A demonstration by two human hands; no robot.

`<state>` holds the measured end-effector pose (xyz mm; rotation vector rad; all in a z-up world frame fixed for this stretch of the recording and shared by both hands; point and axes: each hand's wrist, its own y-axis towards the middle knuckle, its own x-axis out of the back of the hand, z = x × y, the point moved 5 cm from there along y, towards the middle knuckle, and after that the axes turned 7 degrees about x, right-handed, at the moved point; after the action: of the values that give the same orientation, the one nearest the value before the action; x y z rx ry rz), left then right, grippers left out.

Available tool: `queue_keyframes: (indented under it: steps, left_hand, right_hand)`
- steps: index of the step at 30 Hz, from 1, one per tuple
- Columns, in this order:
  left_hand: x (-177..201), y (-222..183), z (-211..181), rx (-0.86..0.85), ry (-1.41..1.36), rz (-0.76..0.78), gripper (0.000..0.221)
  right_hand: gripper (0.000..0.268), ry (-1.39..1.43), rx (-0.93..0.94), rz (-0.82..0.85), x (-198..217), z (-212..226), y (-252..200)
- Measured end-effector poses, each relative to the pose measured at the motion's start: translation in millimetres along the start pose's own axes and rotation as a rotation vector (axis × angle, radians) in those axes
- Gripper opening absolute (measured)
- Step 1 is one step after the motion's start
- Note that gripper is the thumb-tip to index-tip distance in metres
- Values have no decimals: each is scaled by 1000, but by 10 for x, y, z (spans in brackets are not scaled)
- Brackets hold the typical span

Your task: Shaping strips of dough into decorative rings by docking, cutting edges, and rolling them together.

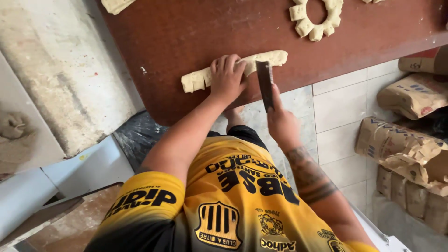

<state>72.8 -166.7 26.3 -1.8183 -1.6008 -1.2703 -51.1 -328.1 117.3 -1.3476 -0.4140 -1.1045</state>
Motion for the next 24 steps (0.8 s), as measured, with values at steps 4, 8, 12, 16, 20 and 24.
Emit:
queue_keyframes:
  steps: [4, 8, 12, 16, 20, 24]
  left_hand:
    - [-136, 19, -26, 44, 72, 44, 52]
    - [-158, 23, 18, 59, 101, 13, 47]
    - [-82, 124, -192, 21, 63, 3, 50]
    - [-303, 223, -345, 7, 27, 59, 47]
    - [-540, 248, -268, 2, 44, 25, 47]
    - [-474, 217, -279, 18, 87, 16, 47]
  right_hand:
    - [76, -71, 64, -14, -140, -73, 80]
    - [73, -76, 68, 98, 158, -192, -146]
    - [70, -24, -14, 98, 237, -272, -87]
    - [74, -33, 31, 15, 147, -223, 176]
    - [76, -81, 17, 84, 133, -357, 104]
    - [71, -49, -18, 164, 290, -608, -74]
